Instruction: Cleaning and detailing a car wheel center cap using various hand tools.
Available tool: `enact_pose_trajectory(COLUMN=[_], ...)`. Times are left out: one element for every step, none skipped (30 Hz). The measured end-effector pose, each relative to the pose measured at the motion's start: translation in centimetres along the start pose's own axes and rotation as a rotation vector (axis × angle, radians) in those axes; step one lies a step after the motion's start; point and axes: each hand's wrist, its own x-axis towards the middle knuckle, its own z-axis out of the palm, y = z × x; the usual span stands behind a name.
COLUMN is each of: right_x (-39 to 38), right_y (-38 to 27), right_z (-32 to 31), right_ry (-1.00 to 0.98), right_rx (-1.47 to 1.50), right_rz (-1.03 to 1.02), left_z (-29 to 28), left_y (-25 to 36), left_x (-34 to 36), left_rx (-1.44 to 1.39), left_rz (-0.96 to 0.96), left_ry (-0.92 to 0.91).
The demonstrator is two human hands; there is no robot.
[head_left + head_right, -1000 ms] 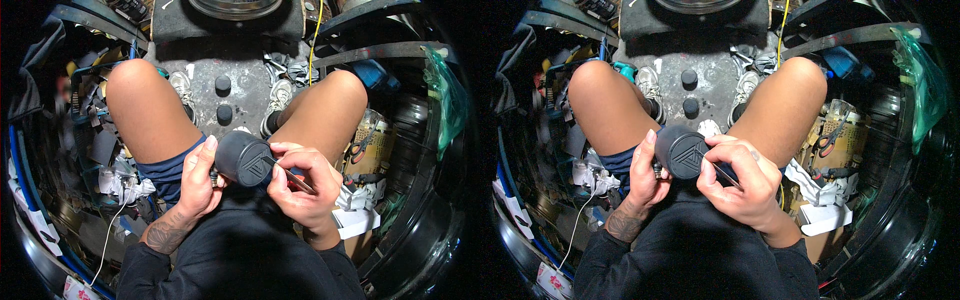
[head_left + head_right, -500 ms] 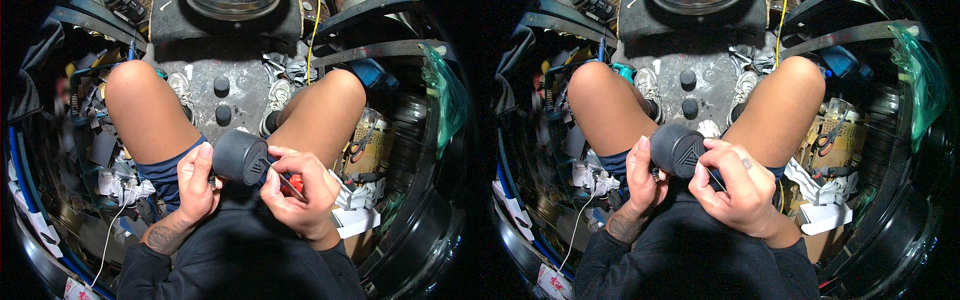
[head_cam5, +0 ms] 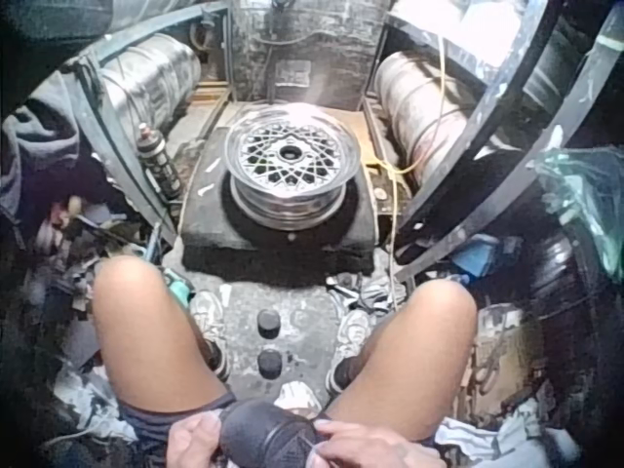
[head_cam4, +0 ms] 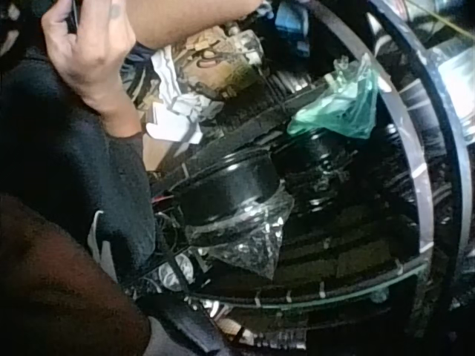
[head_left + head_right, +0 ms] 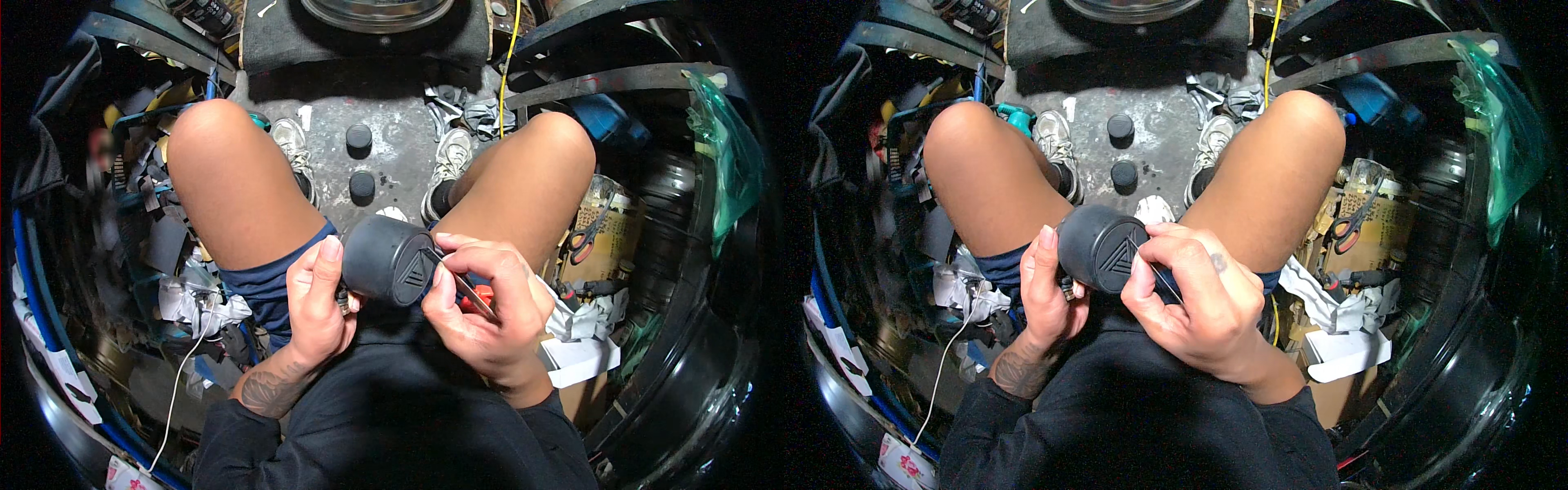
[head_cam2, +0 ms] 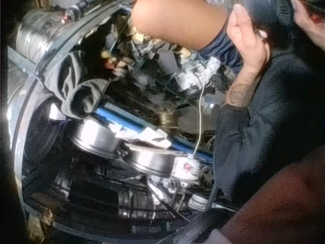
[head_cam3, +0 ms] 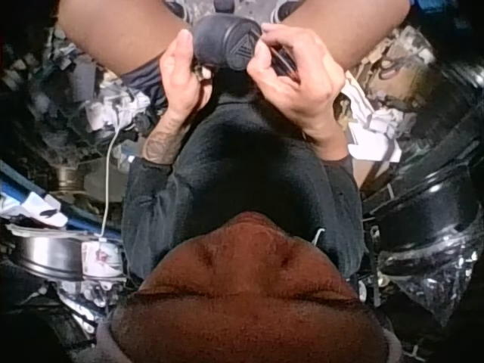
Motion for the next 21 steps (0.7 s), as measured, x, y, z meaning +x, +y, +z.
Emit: enact_pose_trajectory(right_x=[0.01,0.02,-0.10,-0.34,-0.49,-0.51,-0.49,-0.46,-0.41,-0.35,-0.32,-0.39,-0.56,-0.67,-0.74,-0.82,-0.84,-0.85,-0.85,-0.86,-0.85], right_y=[0.00,0.00,0.00,0.02,0.06,0.15,0.24,0.28,0.20,0.10,0.05,0.11,0.22,0.25,0.21,0.18,0.17,0.21,0.28,0.35,0.42], right_z=[0.00,0.00,-0.02,-0.07,-0.05,-0.01,0.08,0.16,0.24,0.35,0.38,0.45,0.57,0.63,0.58,0.47,0.43,0.45,0.54,0.64,0.80], right_ry=[0.003,0.006,0.005,0.003,0.001,0.000,0.011,0.023,0.023,0.040,0.056,0.056,0.059,0.062,0.061,0.046,0.031,0.031,0.046,0.060,0.060], right_rx=[-0.001,-0.002,-0.001,0.003,0.006,0.004,0.012,0.019,0.016,-0.010,-0.036,-0.035,-0.036,-0.037,-0.036,-0.030,-0.025,-0.026,-0.033,-0.040,-0.040], right_rz=[-0.003,-0.006,-0.007,-0.002,0.002,0.001,-0.007,-0.015,-0.014,-0.008,-0.002,-0.004,-0.033,-0.061,-0.063,-0.056,-0.049,-0.048,-0.052,-0.057,-0.057], left_z=[-0.07,-0.09,-0.10,-0.09,-0.02,0.15,0.25,0.21,0.13,0.08,0.08,0.03,-0.01,0.01,0.05,0.06,-0.02,-0.08,-0.09,-0.03,0.00], left_y=[-0.11,-0.18,-0.22,-0.24,-0.17,-0.08,-0.06,-0.08,-0.04,-0.02,-0.02,0.02,0.06,0.02,-0.09,-0.16,-0.15,-0.15,-0.17,-0.20,-0.15], left_x=[0.03,0.07,0.08,0.08,0.07,0.08,0.11,0.10,0.06,0.02,0.01,-0.02,-0.04,-0.04,-0.04,-0.05,-0.05,-0.07,-0.09,-0.13,-0.17], left_rx=[-0.015,-0.016,-0.030,-0.045,-0.045,-0.042,-0.039,-0.041,-0.021,0.000,-0.001,-0.006,-0.011,-0.011,-0.025,-0.038,-0.039,-0.041,-0.043,-0.044,-0.042], left_rz=[0.000,-0.001,-0.008,-0.015,-0.013,-0.015,-0.016,-0.016,0.000,0.016,0.015,0.018,0.022,0.023,0.013,0.002,0.003,0.004,0.004,0.003,0.014], left_ry=[-0.009,-0.010,-0.009,-0.009,-0.007,0.005,0.017,0.015,0.009,0.002,-0.001,-0.006,-0.012,-0.012,-0.009,-0.006,-0.004,-0.017,-0.029,-0.031,-0.030])
